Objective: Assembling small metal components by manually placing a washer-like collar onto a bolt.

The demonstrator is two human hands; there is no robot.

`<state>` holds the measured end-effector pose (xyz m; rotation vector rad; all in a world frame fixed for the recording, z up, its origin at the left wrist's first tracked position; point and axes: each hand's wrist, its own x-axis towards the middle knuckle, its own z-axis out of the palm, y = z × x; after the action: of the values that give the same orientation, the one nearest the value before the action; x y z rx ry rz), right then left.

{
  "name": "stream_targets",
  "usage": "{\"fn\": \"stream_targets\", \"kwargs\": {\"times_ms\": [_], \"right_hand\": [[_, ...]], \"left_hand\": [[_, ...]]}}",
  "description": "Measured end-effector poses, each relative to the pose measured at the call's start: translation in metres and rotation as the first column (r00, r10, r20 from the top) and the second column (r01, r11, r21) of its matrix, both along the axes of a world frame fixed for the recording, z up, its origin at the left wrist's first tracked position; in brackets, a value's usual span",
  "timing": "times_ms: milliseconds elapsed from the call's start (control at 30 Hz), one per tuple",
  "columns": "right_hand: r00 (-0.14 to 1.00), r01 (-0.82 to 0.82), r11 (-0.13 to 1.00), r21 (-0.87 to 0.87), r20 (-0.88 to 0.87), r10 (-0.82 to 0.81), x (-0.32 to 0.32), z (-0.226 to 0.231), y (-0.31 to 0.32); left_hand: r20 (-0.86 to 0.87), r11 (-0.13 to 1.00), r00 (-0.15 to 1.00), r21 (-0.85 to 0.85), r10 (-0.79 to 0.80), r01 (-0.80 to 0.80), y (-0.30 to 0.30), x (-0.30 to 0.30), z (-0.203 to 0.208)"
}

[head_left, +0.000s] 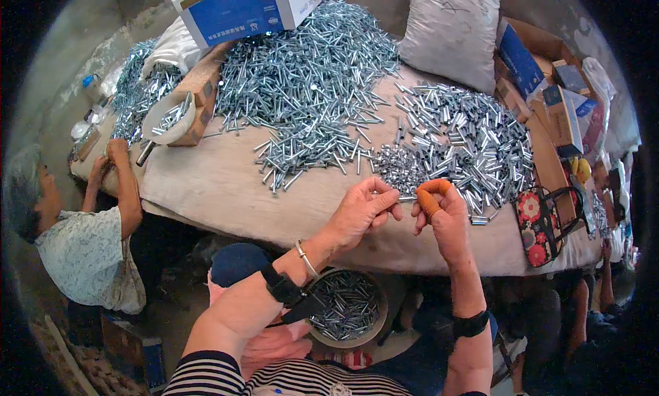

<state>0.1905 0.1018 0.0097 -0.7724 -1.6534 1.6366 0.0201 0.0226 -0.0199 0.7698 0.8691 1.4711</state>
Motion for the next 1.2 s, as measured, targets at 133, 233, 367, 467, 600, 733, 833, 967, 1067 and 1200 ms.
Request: {"fn": "stream_targets", "kwargs": {"times_ms": [133, 233, 367, 467, 600, 733, 833, 967, 1067, 1200], "right_hand": [[0.998, 0.001, 1.0, 0.013, -0.056, -0.001, -0.005, 0.0, -0.003], [0.995, 0.049, 0.995, 0.085, -0.096, -0.041, -0.009, -0.001, -0.01], [0.995, 0.054, 0.992, 0.113, -0.087, -0.044, -0.007, -0.004, -0.008], [1.0, 0.018, 0.994, 0.104, -0.017, -0.016, -0.004, 0.0, -0.005], [0.997, 0.059, 0.952, 0.301, -0.066, -0.041, -0.009, -0.005, -0.008], [0.996, 0.046, 0.96, 0.275, -0.085, -0.023, -0.006, -0.003, -0.006], [0.998, 0.015, 0.981, 0.193, -0.063, -0.002, -0.004, 0.003, -0.008], [0.981, 0.099, 0.973, 0.21, 0.146, -0.131, -0.004, 0.002, -0.009], [0.987, 0.114, 0.959, 0.258, 0.082, -0.139, -0.002, 0.004, -0.008], [0.993, 0.046, 0.99, 0.13, 0.098, -0.059, 0.003, 0.003, -0.003]], "left_hand": [[0.038, 1.0, 0.999, -0.004, 0.011, -0.011, 0.0, -0.002, -0.001], [0.019, 1.0, 1.0, 0.018, 0.003, -0.003, 0.001, 0.0, -0.001], [0.037, 1.0, 0.999, 0.019, -0.006, 0.005, -0.001, 0.0, 0.001], [0.026, 1.0, 1.0, 0.025, -0.006, 0.005, -0.002, 0.0, 0.004], [0.025, 0.999, 0.999, 0.028, -0.03, 0.029, -0.002, -0.001, 0.004], [0.067, 0.998, 0.996, 0.038, -0.055, 0.052, -0.002, -0.001, 0.003], [0.051, 0.997, 0.996, 0.034, -0.07, 0.068, -0.003, -0.002, 0.004], [0.036, 0.997, 0.996, 0.011, -0.077, 0.077, -0.004, 0.0, 0.006], [0.053, 0.999, 0.998, 0.001, -0.037, 0.037, -0.001, 0.0, 0.006], [0.018, 1.0, 0.999, 0.0, -0.029, 0.029, -0.005, -0.001, 0.01]]}}
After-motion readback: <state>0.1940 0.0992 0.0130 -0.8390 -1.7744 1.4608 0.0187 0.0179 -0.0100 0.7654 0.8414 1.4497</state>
